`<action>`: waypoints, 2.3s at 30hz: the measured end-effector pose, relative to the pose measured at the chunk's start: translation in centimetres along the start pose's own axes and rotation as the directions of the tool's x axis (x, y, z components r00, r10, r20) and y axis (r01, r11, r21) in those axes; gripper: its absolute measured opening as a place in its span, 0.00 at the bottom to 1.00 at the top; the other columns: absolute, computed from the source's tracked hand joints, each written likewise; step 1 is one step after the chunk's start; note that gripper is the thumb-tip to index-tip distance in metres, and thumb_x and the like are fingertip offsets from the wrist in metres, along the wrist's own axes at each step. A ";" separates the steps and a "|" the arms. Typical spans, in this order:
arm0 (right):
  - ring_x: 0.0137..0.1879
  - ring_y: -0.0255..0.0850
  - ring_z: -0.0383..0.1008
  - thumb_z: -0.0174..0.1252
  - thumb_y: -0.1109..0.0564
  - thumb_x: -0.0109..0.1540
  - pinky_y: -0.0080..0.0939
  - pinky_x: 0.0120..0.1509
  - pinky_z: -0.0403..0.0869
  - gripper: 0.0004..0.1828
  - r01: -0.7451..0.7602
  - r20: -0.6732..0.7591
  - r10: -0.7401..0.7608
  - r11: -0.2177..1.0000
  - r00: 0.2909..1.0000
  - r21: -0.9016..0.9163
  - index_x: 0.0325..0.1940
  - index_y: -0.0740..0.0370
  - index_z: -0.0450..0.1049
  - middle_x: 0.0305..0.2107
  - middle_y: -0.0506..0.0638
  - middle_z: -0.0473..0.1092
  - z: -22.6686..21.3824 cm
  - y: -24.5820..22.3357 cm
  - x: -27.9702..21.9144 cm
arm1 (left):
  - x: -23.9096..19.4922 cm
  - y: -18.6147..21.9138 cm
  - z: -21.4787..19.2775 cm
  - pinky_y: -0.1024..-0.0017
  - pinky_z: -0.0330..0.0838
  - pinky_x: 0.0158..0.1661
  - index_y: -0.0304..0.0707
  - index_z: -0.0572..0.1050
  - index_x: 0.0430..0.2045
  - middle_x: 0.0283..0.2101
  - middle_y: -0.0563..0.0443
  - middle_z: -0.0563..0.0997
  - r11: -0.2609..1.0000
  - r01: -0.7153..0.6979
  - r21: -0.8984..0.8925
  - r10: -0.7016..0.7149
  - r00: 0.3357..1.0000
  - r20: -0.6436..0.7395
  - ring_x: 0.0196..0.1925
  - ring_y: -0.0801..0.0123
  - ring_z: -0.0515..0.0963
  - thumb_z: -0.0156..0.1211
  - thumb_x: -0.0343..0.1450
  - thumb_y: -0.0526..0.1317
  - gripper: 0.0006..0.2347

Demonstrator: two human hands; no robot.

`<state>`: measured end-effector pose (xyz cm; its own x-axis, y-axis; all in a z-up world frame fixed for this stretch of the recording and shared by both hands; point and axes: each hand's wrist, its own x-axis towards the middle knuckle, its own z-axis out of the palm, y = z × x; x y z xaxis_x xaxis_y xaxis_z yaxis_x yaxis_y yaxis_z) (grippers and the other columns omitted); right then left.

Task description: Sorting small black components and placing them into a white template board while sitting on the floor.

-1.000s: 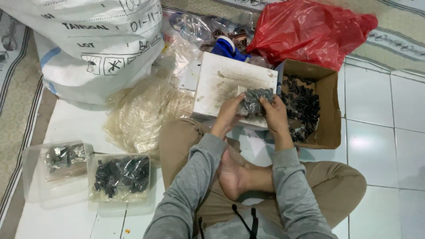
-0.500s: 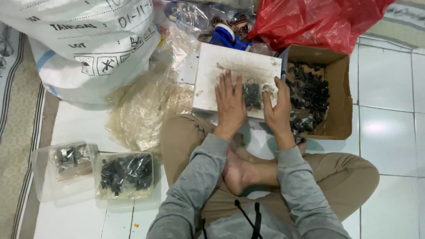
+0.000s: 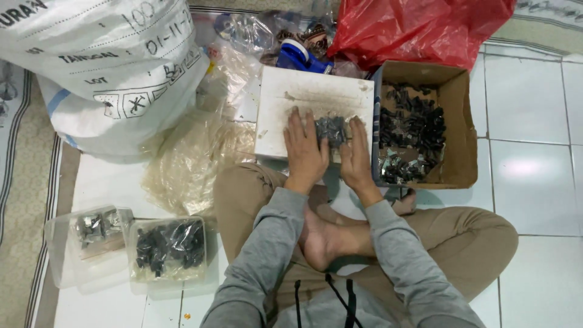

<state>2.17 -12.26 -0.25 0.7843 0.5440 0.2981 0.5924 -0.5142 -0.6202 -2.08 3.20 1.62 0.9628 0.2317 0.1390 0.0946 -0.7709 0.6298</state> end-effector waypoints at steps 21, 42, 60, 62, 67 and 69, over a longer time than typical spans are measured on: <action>0.40 0.51 0.78 0.68 0.55 0.61 0.49 0.42 0.74 0.22 -0.353 -0.125 0.339 0.929 0.932 -0.108 0.56 0.61 0.71 0.36 0.57 0.74 3.6 11.5 3.2 | -0.4 -2.9 0.5 0.47 0.70 0.39 0.38 0.70 0.35 0.27 0.38 0.81 0.935 0.237 -0.265 -0.320 0.885 -0.337 0.35 0.42 0.83 0.54 0.65 0.35 0.07; 0.36 0.43 0.76 0.65 0.62 0.59 0.42 0.41 0.74 0.20 0.015 0.467 -0.313 0.843 0.827 0.537 0.55 0.55 0.73 0.32 0.50 0.73 22.4 -30.6 0.8 | -30.1 -13.6 -21.1 0.60 0.77 0.39 0.35 0.68 0.62 0.33 0.49 0.80 0.770 0.495 -0.402 -0.607 0.379 -0.698 0.37 0.54 0.82 0.54 0.72 0.32 0.21; 0.82 0.50 0.47 0.49 0.41 0.69 0.69 0.79 0.52 0.35 0.568 0.690 -0.374 0.821 0.620 -0.066 0.79 0.54 0.55 0.75 0.53 0.55 21.3 -30.2 -4.9 | -32.7 -20.0 -13.9 0.39 0.45 0.71 0.31 0.54 0.73 0.76 0.28 0.51 0.713 0.544 0.442 -0.431 0.837 -0.336 0.77 0.36 0.50 0.52 0.69 0.42 0.34; 0.81 0.52 0.50 0.51 0.45 0.69 0.67 0.79 0.52 0.33 0.545 0.730 -0.388 0.838 0.563 0.025 0.76 0.57 0.58 0.73 0.56 0.56 21.0 -29.3 -5.0 | -32.0 -18.7 -14.7 0.38 0.44 0.70 0.33 0.49 0.75 0.75 0.27 0.51 0.690 0.622 0.371 -0.502 0.780 -0.374 0.77 0.35 0.50 0.45 0.76 0.42 0.30; 0.61 0.50 0.68 0.59 0.50 0.65 0.54 0.61 0.66 0.16 0.592 0.362 -0.601 0.792 0.713 0.148 0.54 0.58 0.71 0.51 0.54 0.69 12.0 -26.8 -3.3 | -32.0 -19.3 -14.5 0.34 0.49 0.67 0.28 0.48 0.74 0.75 0.26 0.50 0.686 0.606 0.402 -0.506 0.795 -0.335 0.76 0.34 0.49 0.44 0.76 0.46 0.31; 0.50 0.48 0.72 0.58 0.54 0.66 0.48 0.49 0.69 0.11 0.582 0.251 -0.614 0.789 0.749 0.195 0.51 0.57 0.70 0.46 0.54 0.69 7.4 -25.0 -1.8 | -31.4 -19.0 -15.2 0.35 0.44 0.68 0.26 0.45 0.74 0.77 0.28 0.47 0.688 0.623 0.372 -0.544 0.782 -0.303 0.76 0.33 0.48 0.38 0.77 0.46 0.30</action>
<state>-15.47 4.56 9.33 0.1775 0.8890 0.4221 0.8880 0.0401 -0.4580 -38.00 19.61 -3.08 0.6247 0.7808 -0.0023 0.7592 -0.6068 0.2353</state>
